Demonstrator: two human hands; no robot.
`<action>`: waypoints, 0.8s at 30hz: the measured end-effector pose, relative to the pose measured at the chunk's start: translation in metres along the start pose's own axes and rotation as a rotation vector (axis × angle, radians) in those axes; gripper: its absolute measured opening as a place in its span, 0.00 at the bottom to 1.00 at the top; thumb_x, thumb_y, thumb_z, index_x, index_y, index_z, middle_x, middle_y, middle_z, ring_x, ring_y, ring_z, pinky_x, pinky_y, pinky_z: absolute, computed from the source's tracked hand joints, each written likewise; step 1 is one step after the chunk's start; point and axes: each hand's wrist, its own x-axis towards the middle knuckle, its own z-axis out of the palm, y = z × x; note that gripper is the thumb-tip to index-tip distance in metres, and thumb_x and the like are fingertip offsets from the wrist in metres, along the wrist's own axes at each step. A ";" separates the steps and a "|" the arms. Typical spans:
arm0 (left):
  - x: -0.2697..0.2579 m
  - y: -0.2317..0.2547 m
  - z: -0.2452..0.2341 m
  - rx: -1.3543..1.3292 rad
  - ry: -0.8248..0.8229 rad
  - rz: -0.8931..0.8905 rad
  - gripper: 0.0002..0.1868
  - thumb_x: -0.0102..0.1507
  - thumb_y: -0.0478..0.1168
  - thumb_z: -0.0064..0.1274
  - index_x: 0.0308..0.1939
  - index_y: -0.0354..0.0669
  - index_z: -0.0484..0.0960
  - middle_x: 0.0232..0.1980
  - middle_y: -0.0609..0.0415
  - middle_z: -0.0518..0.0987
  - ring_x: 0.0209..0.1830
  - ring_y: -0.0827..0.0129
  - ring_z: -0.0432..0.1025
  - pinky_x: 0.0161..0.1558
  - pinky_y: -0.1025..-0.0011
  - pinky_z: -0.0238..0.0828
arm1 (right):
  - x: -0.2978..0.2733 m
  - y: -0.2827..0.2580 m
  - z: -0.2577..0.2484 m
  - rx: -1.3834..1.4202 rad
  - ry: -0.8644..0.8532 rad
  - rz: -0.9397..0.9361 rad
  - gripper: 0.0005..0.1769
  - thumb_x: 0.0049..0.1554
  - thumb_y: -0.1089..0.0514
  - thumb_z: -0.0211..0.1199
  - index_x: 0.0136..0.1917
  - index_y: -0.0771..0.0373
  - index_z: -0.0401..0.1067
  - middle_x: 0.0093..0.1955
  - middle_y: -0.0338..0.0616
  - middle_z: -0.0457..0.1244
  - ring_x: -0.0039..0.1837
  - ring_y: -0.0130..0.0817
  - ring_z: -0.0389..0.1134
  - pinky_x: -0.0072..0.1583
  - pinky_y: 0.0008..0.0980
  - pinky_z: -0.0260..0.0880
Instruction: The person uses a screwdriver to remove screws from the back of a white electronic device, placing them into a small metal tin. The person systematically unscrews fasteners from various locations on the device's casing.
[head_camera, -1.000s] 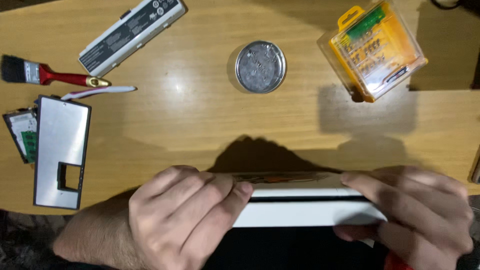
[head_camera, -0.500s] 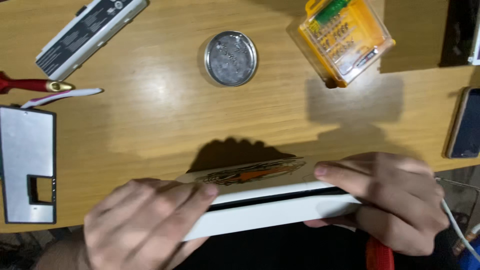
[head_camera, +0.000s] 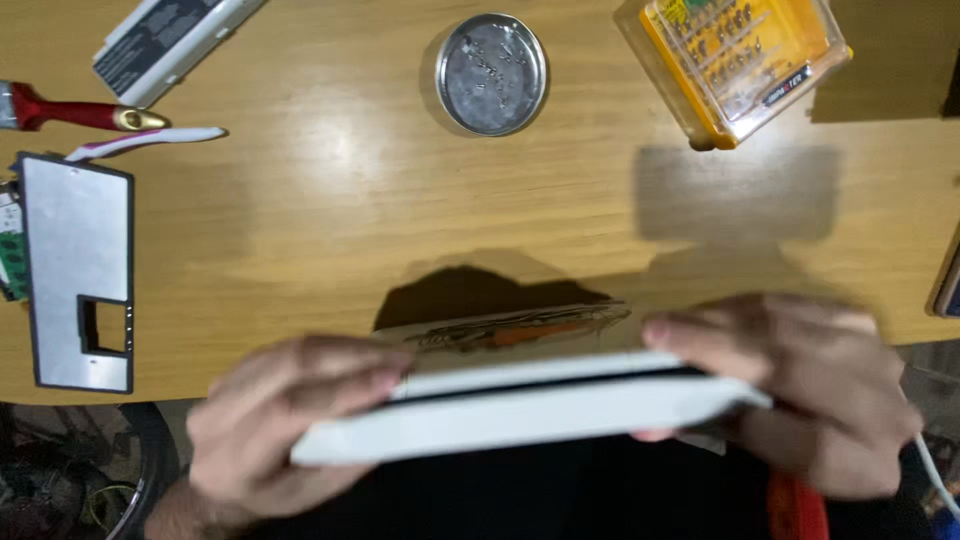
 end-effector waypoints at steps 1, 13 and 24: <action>0.009 -0.006 0.003 0.010 0.007 0.005 0.23 0.73 0.49 0.69 0.61 0.32 0.88 0.57 0.38 0.95 0.54 0.53 1.00 0.53 0.67 1.06 | 0.036 0.000 -0.002 -0.003 0.002 -0.013 0.24 0.65 0.56 0.71 0.72 0.64 0.81 0.66 0.48 0.82 0.61 0.43 0.91 0.62 0.40 0.92; 0.064 -0.134 0.025 0.268 -0.127 -0.197 0.15 0.74 0.47 0.78 0.57 0.42 0.95 0.56 0.52 0.94 0.59 0.56 0.78 0.60 0.56 0.77 | 0.076 0.129 0.073 -0.062 0.129 0.065 0.31 0.68 0.58 0.88 0.38 0.62 0.65 0.47 0.50 0.74 0.55 0.41 0.80 0.55 0.38 0.79; 0.064 -0.155 0.021 0.082 -0.090 -0.147 0.07 0.79 0.37 0.72 0.60 0.41 0.98 0.54 0.50 0.87 0.56 0.61 0.80 0.61 0.59 0.81 | 0.070 0.145 0.069 -0.017 0.161 0.087 0.21 0.64 0.61 0.90 0.45 0.67 0.75 0.67 0.59 0.72 0.68 0.49 0.75 0.67 0.47 0.79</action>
